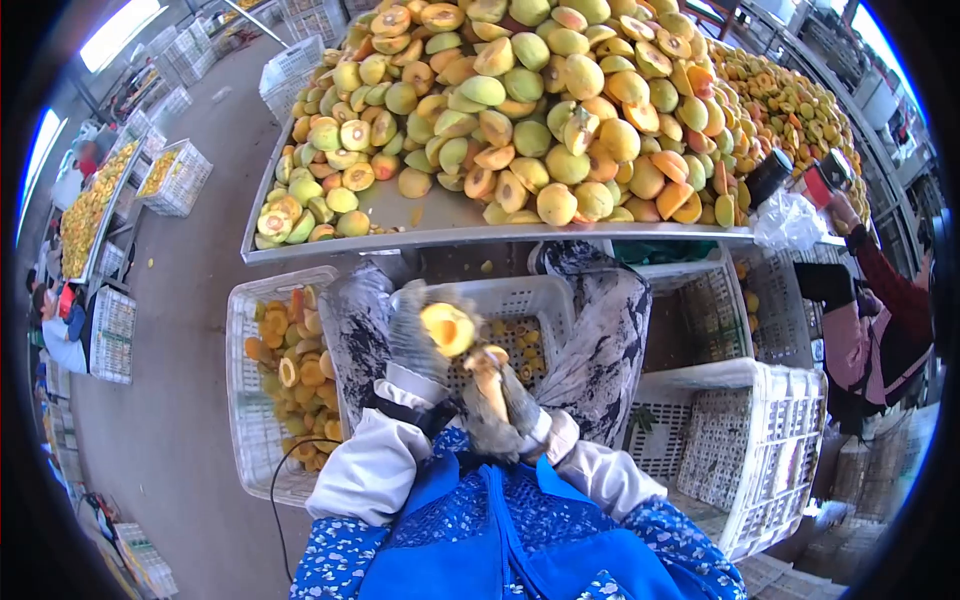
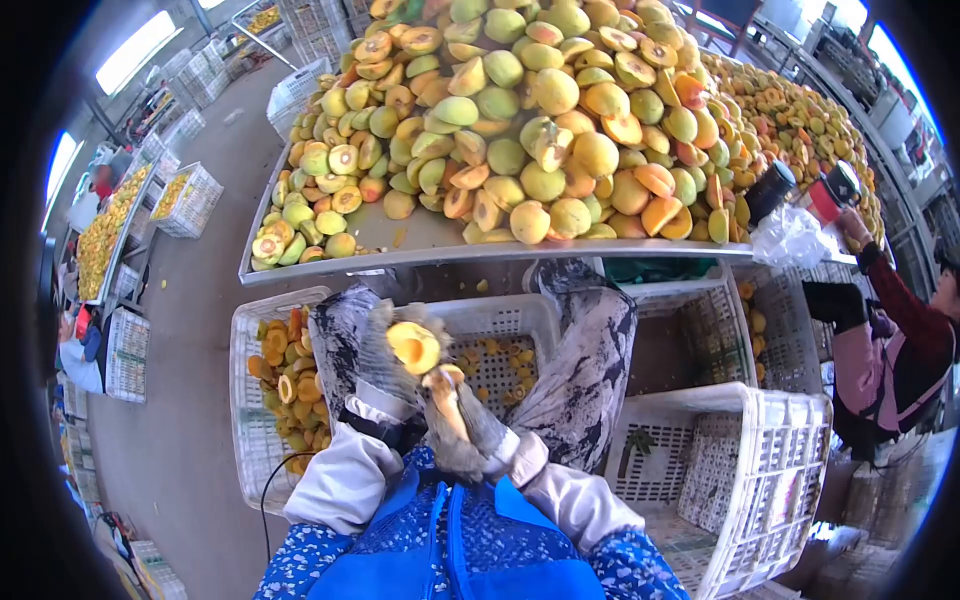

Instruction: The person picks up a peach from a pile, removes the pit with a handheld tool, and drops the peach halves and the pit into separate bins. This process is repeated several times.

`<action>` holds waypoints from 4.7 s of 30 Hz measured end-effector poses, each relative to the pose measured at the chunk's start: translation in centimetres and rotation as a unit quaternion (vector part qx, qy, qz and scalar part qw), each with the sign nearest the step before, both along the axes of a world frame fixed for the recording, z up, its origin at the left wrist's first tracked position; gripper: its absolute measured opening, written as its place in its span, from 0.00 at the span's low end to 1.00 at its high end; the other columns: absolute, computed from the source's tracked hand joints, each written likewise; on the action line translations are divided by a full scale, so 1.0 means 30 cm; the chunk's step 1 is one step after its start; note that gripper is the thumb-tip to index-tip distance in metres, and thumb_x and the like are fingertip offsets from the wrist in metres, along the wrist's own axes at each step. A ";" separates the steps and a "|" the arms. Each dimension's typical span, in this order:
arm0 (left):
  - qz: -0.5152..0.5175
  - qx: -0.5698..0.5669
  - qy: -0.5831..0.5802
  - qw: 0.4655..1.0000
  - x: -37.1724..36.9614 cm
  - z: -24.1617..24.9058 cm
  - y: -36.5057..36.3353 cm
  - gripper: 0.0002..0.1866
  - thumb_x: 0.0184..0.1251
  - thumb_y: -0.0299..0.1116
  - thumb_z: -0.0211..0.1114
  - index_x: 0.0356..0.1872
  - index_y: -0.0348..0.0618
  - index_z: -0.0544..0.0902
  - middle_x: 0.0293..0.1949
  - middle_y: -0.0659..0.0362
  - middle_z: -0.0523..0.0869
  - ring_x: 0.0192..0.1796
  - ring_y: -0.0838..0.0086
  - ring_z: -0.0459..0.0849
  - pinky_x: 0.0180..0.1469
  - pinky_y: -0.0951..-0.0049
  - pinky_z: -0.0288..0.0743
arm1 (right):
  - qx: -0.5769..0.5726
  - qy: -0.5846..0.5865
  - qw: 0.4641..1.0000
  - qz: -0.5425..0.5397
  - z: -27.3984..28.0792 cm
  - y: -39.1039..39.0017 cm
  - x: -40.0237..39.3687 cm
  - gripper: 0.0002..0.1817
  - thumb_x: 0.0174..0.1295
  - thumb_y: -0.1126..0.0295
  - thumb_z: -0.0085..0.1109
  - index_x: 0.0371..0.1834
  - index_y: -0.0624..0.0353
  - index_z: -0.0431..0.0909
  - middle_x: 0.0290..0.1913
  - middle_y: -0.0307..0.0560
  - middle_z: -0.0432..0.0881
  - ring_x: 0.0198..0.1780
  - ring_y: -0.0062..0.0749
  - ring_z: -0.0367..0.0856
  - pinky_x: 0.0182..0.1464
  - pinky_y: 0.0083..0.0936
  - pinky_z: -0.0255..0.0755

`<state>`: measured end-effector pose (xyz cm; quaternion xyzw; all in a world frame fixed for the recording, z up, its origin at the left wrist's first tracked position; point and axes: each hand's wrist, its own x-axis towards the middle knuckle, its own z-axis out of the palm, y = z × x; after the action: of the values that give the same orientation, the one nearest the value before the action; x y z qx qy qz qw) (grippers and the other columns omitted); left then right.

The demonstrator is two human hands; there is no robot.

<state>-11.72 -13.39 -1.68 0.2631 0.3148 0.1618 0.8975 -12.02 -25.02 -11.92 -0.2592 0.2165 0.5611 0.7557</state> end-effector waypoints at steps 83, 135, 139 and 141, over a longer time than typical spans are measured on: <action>-0.018 0.540 0.111 0.834 -0.092 -0.179 -0.067 0.14 0.62 0.34 0.44 0.42 0.36 0.71 0.40 0.54 0.75 0.43 0.70 0.74 0.47 0.73 0.67 | -0.125 -0.618 0.770 0.098 0.116 -0.024 0.033 0.16 0.64 0.66 0.35 0.38 0.66 0.72 0.31 0.62 0.75 0.34 0.51 0.75 0.35 0.34 0.68; -0.202 0.426 0.013 0.882 -0.123 -0.176 0.009 0.16 0.64 0.38 0.46 0.38 0.34 0.75 0.32 0.54 0.80 0.32 0.71 0.80 0.35 0.74 0.75 | -0.060 -0.550 0.826 0.107 0.123 -0.080 0.015 0.16 0.62 0.61 0.43 0.38 0.64 0.73 0.23 0.51 0.75 0.26 0.34 0.73 0.30 0.28 0.67; -0.167 0.209 0.010 0.964 -0.126 -0.228 0.021 0.19 0.64 0.40 0.43 0.35 0.31 0.75 0.30 0.51 0.80 0.31 0.68 0.79 0.36 0.72 0.75 | -0.062 -0.644 0.752 0.124 0.108 -0.086 0.022 0.15 0.61 0.63 0.44 0.44 0.63 0.70 0.29 0.58 0.76 0.32 0.47 0.76 0.35 0.32 0.68; -0.163 0.134 0.008 0.977 -0.121 -0.215 0.021 0.20 0.64 0.40 0.43 0.35 0.30 0.75 0.29 0.51 0.80 0.30 0.68 0.79 0.35 0.73 0.75 | -0.079 -0.654 0.740 0.137 0.143 -0.090 0.028 0.15 0.61 0.63 0.44 0.45 0.62 0.69 0.31 0.58 0.76 0.33 0.49 0.76 0.36 0.31 0.69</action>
<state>-15.37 -12.76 -8.12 0.4303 0.2503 0.0521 0.8657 -11.18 -27.73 -7.64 -0.6480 -0.3250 0.3324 0.6033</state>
